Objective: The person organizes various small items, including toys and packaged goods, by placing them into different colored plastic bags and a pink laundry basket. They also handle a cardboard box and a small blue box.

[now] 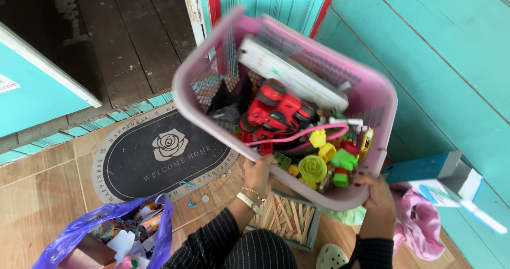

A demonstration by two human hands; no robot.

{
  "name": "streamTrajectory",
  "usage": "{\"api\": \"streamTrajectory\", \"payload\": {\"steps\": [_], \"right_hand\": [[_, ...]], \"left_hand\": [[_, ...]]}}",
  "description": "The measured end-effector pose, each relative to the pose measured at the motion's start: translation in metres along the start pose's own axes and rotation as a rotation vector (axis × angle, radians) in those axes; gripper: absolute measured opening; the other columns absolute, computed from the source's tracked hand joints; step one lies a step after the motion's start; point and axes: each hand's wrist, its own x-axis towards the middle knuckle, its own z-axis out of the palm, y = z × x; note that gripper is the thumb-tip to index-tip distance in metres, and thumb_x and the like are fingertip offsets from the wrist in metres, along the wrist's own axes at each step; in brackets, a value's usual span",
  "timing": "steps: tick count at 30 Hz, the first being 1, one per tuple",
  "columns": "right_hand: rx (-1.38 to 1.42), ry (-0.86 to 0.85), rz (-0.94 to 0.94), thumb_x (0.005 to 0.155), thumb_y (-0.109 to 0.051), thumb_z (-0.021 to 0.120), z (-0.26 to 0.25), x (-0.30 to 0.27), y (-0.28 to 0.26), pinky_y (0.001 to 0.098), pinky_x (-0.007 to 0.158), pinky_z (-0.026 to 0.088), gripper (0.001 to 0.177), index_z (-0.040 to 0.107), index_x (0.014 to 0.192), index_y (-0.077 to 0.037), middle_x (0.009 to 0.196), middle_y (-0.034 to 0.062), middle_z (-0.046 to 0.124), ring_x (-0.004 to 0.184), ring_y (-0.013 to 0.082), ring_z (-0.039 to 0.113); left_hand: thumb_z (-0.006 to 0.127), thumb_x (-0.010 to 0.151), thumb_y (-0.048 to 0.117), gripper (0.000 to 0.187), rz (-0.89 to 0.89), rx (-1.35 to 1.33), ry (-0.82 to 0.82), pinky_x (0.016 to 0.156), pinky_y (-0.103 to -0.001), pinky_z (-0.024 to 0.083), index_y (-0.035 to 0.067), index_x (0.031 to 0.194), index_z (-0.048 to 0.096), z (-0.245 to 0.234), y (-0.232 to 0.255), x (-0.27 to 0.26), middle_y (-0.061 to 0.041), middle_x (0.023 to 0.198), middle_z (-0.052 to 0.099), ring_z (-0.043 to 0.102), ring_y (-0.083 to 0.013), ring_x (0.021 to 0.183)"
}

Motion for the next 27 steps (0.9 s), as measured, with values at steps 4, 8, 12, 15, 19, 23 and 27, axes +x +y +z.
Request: {"api": "streamTrajectory", "payload": {"steps": [4, 8, 12, 15, 19, 23, 27], "right_hand": [[0.137, -0.001, 0.040, 0.070, 0.005, 0.064, -0.011, 0.011, 0.025, 0.0365, 0.068, 0.057, 0.034, 0.062, 0.103, -0.001, 0.085, 0.0086, 0.065, 0.072, 0.0225, 0.066], [0.301, -0.042, -0.032, 0.071, 0.007, 0.063, 0.005, 0.029, 0.028, 0.0333, 0.066, 0.055, 0.033, 0.062, 0.100, -0.007, 0.084, 0.0040, 0.064, 0.072, 0.0186, 0.065], [0.128, 0.138, -0.190, 0.084, 0.001, 0.064, 0.038, 0.044, 0.022, 0.0327, 0.061, 0.049, 0.019, 0.062, 0.103, 0.003, 0.085, 0.0079, 0.062, 0.070, 0.0184, 0.061], [0.332, 0.247, -0.284, 0.080, 0.011, 0.062, 0.085, 0.069, 0.009, 0.0364, 0.060, 0.053, 0.034, 0.053, 0.111, 0.001, 0.086, 0.0092, 0.059, 0.068, 0.0210, 0.062], [0.348, 0.179, -0.342, 0.078, 0.012, 0.057, 0.107, 0.080, -0.027, 0.0324, 0.060, 0.053, 0.055, 0.058, 0.130, -0.005, 0.091, 0.0082, 0.064, 0.069, 0.0182, 0.062], [0.310, 0.225, -0.336, 0.081, 0.010, 0.059, 0.110, 0.100, -0.043, 0.0351, 0.064, 0.057, 0.048, 0.056, 0.128, -0.001, 0.094, 0.0069, 0.066, 0.076, 0.0196, 0.067], [0.259, 0.230, -0.320, 0.089, 0.004, 0.069, 0.100, 0.093, -0.033, 0.0360, 0.067, 0.055, 0.040, 0.056, 0.126, 0.000, 0.094, 0.0066, 0.064, 0.081, 0.0190, 0.066]], "left_hand": [[0.075, 0.080, 0.018, 0.019, 0.270, 0.731, -0.169, 0.047, -0.035, 0.046, 0.000, 0.084, 0.070, 0.009, 0.009, 0.031, -0.010, 0.065, 0.059, 0.058, -0.0205, 0.053], [0.076, 0.072, 0.012, 0.019, -0.026, 0.368, -0.156, 0.049, -0.038, 0.051, -0.001, 0.083, 0.067, 0.045, 0.030, 0.092, -0.010, 0.067, 0.064, 0.062, -0.0244, 0.055], [0.074, 0.069, 0.017, 0.020, -0.141, 0.422, -0.234, 0.051, -0.044, 0.055, 0.007, 0.083, 0.063, 0.095, 0.067, 0.164, -0.006, 0.067, 0.057, 0.060, -0.0221, 0.058], [0.072, 0.069, 0.024, 0.021, -0.171, 0.555, -0.189, 0.051, -0.046, 0.047, 0.009, 0.080, 0.060, 0.119, 0.058, 0.201, -0.004, 0.069, 0.054, 0.053, -0.0209, 0.059], [0.077, 0.068, 0.020, 0.022, 0.065, 0.347, -0.166, 0.055, -0.043, 0.043, 0.003, 0.077, 0.065, 0.146, 0.012, 0.297, -0.005, 0.070, 0.056, 0.054, -0.0238, 0.061], [0.068, 0.070, 0.018, 0.021, 0.506, 0.638, -0.172, 0.063, -0.041, 0.052, -0.001, 0.078, 0.071, 0.168, -0.012, 0.376, -0.009, 0.073, 0.067, 0.064, -0.0223, 0.069], [0.072, 0.073, 0.030, 0.041, 0.349, 0.682, -0.083, 0.065, -0.044, 0.054, -0.008, 0.090, 0.072, 0.156, -0.003, 0.347, -0.016, 0.089, 0.070, 0.067, -0.0265, 0.078]]}}
